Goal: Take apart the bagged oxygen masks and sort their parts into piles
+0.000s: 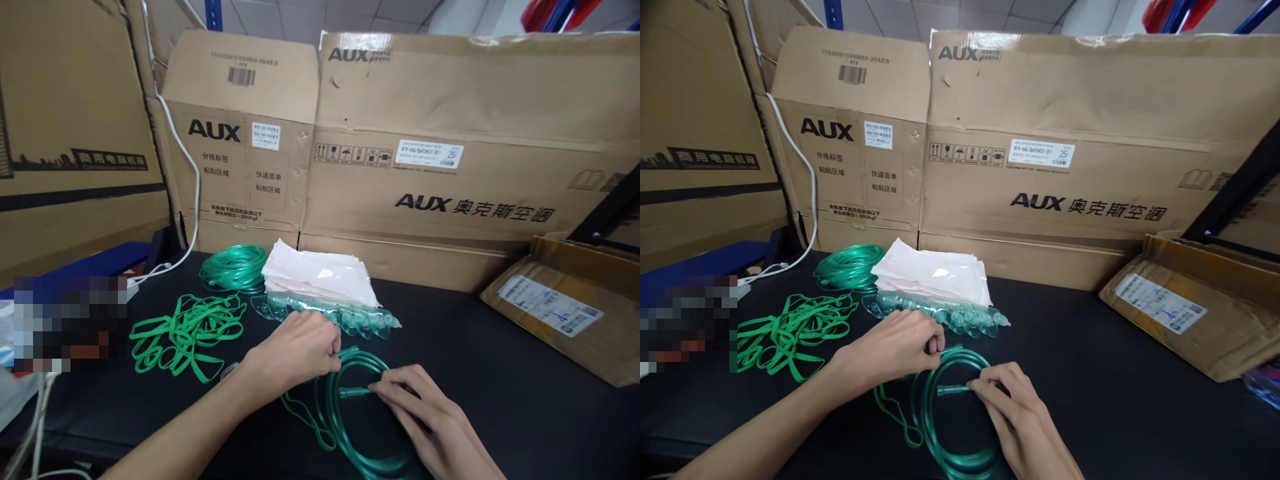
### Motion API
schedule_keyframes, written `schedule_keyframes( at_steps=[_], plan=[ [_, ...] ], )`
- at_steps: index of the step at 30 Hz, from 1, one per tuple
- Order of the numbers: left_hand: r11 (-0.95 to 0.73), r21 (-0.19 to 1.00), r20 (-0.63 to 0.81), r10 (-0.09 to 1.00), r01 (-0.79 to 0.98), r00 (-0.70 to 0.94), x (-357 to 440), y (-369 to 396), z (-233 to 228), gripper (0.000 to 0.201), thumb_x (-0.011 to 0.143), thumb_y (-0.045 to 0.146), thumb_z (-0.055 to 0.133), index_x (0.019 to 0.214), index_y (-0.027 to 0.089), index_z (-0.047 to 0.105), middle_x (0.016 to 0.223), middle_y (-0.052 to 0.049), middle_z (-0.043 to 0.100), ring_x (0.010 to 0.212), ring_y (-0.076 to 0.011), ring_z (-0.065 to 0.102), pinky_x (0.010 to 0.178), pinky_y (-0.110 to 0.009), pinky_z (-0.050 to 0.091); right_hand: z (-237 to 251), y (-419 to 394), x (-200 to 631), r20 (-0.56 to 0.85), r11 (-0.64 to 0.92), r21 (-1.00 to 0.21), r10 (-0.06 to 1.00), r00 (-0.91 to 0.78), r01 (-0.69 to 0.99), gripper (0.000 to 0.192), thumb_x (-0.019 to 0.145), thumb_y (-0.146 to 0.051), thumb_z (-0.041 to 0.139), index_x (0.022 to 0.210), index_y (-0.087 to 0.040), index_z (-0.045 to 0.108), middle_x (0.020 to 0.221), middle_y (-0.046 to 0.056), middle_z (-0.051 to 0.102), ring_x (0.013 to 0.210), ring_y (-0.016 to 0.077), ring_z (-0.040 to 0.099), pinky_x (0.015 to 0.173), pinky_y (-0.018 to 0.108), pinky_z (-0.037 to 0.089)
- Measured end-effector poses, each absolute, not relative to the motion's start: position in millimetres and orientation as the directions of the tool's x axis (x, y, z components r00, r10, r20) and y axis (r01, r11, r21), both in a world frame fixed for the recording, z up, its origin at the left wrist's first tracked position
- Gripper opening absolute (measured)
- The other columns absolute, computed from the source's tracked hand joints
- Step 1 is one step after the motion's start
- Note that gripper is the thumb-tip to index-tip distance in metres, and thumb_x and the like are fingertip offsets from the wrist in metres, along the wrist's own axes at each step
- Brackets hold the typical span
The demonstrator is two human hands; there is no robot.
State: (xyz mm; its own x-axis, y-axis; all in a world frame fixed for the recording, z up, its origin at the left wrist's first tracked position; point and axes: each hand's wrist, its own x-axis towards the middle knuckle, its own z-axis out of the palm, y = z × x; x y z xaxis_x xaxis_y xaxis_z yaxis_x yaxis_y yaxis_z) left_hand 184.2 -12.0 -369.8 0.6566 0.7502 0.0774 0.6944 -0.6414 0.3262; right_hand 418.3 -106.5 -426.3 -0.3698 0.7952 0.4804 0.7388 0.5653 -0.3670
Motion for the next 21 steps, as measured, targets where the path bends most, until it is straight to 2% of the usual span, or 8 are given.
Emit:
schedule_keyframes(
  at_steps=[5, 7, 9, 13, 15, 17, 19, 21],
  plan=[
    [-0.720, 0.336, 0.142, 0.676, 0.607, 0.723, 189, -19, -371, 0.024, 0.096, 0.024, 0.051, 0.098, 0.022, 0.075, 0.100, -0.005, 0.078, 0.096, -0.0255, 0.072, 0.081, -0.034, 0.050, -433, -101, 416, 0.593, 0.531, -0.267, 0.749, -0.297, 0.804, 0.025, 0.099, -0.023, 0.056, 0.103, -0.027, 0.080, 0.139, 0.011, 0.064, 0.121, 0.0286, 0.068, 0.091, 0.037, 0.064],
    [-0.743, 0.347, 0.153, 0.647, 0.572, 0.747, 190, -22, -371, 0.033, 0.103, 0.031, 0.045, 0.096, 0.021, 0.075, 0.099, -0.007, 0.078, 0.097, -0.0263, 0.072, 0.084, -0.035, 0.051, -432, -100, 415, 0.578, 0.530, -0.274, 0.758, -0.303, 0.803, 0.027, 0.099, -0.022, 0.054, 0.102, -0.025, 0.081, 0.136, 0.011, 0.067, 0.117, 0.0281, 0.071, 0.092, 0.033, 0.063],
    [-0.764, 0.360, 0.159, 0.617, 0.536, 0.771, 191, -24, -372, 0.039, 0.106, 0.040, 0.042, 0.099, 0.021, 0.075, 0.098, -0.008, 0.077, 0.097, -0.0267, 0.072, 0.086, -0.036, 0.051, -429, -100, 413, 0.569, 0.542, -0.276, 0.758, -0.319, 0.794, 0.029, 0.101, -0.022, 0.051, 0.104, -0.024, 0.080, 0.124, 0.012, 0.074, 0.109, 0.0270, 0.075, 0.090, 0.029, 0.063],
    [-0.789, 0.336, 0.195, 0.593, 0.515, 0.781, 190, -27, -374, 0.041, 0.109, 0.035, 0.034, 0.115, 0.019, 0.071, 0.101, -0.011, 0.076, 0.100, -0.0269, 0.070, 0.091, -0.038, 0.051, -423, -101, 411, 0.585, 0.554, -0.292, 0.748, -0.313, 0.779, 0.029, 0.101, -0.023, 0.050, 0.103, -0.023, 0.079, 0.114, 0.010, 0.077, 0.099, 0.0251, 0.079, 0.083, 0.025, 0.064],
    [-0.753, 0.377, 0.166, 0.628, 0.539, 0.760, 191, -26, -376, 0.039, 0.106, 0.044, 0.041, 0.118, 0.021, 0.071, 0.104, -0.010, 0.076, 0.104, -0.0282, 0.069, 0.091, -0.039, 0.051, -424, -100, 411, 0.587, 0.556, -0.307, 0.749, -0.306, 0.773, 0.028, 0.101, -0.022, 0.051, 0.102, -0.023, 0.078, 0.113, 0.009, 0.077, 0.097, 0.0241, 0.079, 0.082, 0.023, 0.064],
    [-0.700, 0.425, 0.096, 0.665, 0.574, 0.741, 192, -25, -376, 0.041, 0.096, 0.054, 0.060, 0.117, 0.021, 0.072, 0.110, -0.009, 0.075, 0.108, -0.0306, 0.067, 0.092, -0.039, 0.051, -427, -100, 414, 0.585, 0.562, -0.319, 0.750, -0.308, 0.763, 0.025, 0.100, -0.021, 0.052, 0.104, -0.024, 0.077, 0.114, 0.008, 0.076, 0.098, 0.0231, 0.079, 0.084, 0.022, 0.063],
    [-0.679, 0.434, 0.045, 0.673, 0.592, 0.738, 194, -23, -376, 0.043, 0.085, 0.050, 0.073, 0.116, 0.019, 0.073, 0.114, -0.009, 0.074, 0.112, -0.0309, 0.066, 0.094, -0.037, 0.051, -433, -101, 418, 0.589, 0.563, -0.349, 0.754, -0.291, 0.750, 0.020, 0.099, -0.021, 0.055, 0.107, -0.025, 0.073, 0.115, 0.007, 0.075, 0.099, 0.0219, 0.078, 0.088, 0.021, 0.062],
    [-0.685, 0.425, 0.024, 0.661, 0.591, 0.750, 197, -23, -376, 0.038, 0.082, 0.040, 0.076, 0.113, 0.019, 0.073, 0.109, -0.007, 0.075, 0.109, -0.0283, 0.067, 0.092, -0.034, 0.052, -439, -102, 421, 0.581, 0.534, -0.405, 0.777, -0.242, 0.742, 0.016, 0.097, -0.023, 0.060, 0.111, -0.026, 0.068, 0.115, 0.005, 0.074, 0.099, 0.0211, 0.077, 0.091, 0.022, 0.061]
  ],
)
